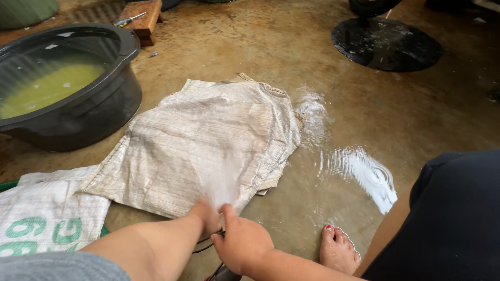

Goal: The person washes several large woven sacks on a wet concrete floor. They use a hose to spray water onto the sacks and a metal scrubber to scrub the surfaces. The person repeatedly flips the sacks over to clean both sides and rinses them thoroughly.

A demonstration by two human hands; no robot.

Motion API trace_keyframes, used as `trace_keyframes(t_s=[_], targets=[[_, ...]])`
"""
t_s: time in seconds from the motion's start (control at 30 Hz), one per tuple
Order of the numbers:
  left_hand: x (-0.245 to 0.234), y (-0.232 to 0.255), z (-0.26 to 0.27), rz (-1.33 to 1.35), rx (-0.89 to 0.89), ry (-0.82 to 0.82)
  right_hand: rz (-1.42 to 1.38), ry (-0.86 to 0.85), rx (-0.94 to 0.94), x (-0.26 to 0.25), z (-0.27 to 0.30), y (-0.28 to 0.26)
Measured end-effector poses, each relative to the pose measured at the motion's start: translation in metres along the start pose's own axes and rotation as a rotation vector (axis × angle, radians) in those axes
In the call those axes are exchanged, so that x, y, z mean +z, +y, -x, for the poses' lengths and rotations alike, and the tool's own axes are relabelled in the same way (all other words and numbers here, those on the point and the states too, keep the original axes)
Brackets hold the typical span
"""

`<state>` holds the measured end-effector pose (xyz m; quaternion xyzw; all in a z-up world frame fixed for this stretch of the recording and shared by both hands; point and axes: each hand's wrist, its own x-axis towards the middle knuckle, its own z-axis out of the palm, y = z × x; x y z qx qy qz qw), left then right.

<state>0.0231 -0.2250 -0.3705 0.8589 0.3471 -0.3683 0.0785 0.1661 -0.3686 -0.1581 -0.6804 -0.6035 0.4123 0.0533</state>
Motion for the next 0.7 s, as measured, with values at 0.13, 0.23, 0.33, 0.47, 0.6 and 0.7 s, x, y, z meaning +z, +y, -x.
trace_keyframes(t_s=[0.13, 0.23, 0.33, 0.47, 0.6, 0.7], targets=[[-0.003, -0.027, -0.006, 0.719, -0.056, 0.3, 0.016, 0.03, -0.024, -0.001, 0.0, 0.001], [-0.026, -0.046, 0.013, 1.163, 0.04, 0.637, 0.032, 0.081, -0.037, 0.0, -0.003, 0.0], [-0.063, -0.054, 0.034, 1.164, -0.074, 0.714, 0.024, 0.125, -0.016, -0.004, -0.008, -0.001], [-0.113, -0.051, 0.074, 1.194, -0.029, 0.778, 0.014, 0.188, -0.008, -0.013, -0.012, -0.004], [-0.159, -0.059, 0.115, 1.367, -0.063, 0.729, -0.006, 0.218, -0.025, -0.015, -0.009, -0.006], [-0.209, -0.127, 0.143, 0.94, -0.263, 0.906, 0.019, 0.178, -0.02, -0.014, -0.006, -0.005]])
